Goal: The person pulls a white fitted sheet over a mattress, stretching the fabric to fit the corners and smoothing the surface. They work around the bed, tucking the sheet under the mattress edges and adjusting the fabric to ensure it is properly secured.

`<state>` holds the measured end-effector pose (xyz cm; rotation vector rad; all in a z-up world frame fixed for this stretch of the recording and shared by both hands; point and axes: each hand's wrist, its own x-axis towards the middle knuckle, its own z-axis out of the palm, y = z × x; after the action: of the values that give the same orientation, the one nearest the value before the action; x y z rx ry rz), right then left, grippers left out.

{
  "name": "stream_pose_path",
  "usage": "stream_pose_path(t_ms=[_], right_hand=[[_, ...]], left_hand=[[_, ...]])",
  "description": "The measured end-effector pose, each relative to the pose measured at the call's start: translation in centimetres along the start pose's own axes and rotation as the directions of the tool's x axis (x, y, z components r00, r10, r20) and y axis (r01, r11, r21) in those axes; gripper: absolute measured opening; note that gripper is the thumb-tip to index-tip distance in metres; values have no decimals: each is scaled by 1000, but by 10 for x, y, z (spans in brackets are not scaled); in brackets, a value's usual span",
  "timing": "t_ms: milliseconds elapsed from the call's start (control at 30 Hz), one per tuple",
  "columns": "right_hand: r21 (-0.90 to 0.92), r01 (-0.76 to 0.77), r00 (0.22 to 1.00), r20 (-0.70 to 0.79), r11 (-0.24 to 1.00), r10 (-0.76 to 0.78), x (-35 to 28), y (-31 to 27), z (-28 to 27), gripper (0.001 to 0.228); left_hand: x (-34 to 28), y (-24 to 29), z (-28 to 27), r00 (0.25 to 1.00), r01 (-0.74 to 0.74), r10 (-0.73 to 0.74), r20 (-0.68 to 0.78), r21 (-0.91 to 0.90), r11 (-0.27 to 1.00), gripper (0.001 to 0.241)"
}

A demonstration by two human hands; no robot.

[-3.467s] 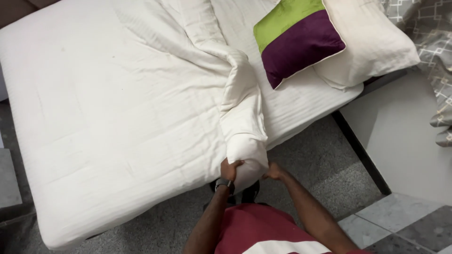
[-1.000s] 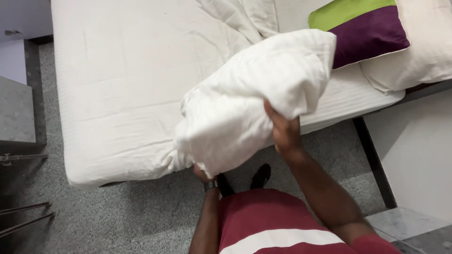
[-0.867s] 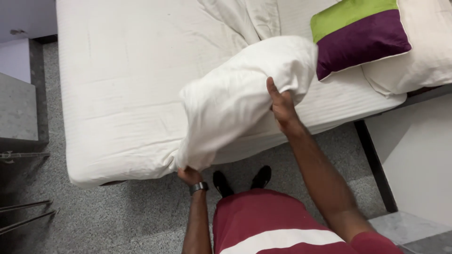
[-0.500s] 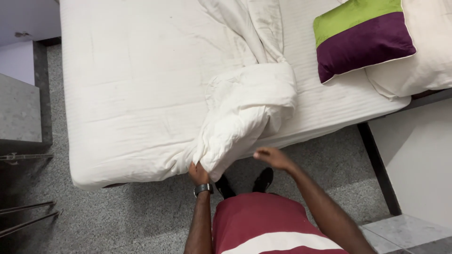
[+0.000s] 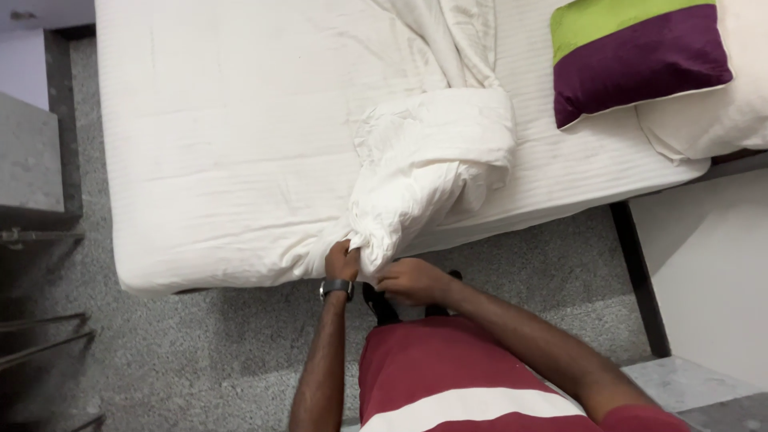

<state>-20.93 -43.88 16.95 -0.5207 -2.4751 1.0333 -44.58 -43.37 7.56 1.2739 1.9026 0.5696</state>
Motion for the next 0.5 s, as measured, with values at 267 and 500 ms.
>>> stream_pose_path(t_ms=[267, 500], right_hand=[[-314, 353, 935, 157, 881, -319, 58, 16, 86, 28], [-730, 142, 982, 190, 669, 0, 19, 137, 251, 47]], left_hand=[[2, 34, -45, 998, -57, 50, 43, 200, 978, 23], [-30, 30, -17, 979, -135, 164, -117, 224, 965, 20]])
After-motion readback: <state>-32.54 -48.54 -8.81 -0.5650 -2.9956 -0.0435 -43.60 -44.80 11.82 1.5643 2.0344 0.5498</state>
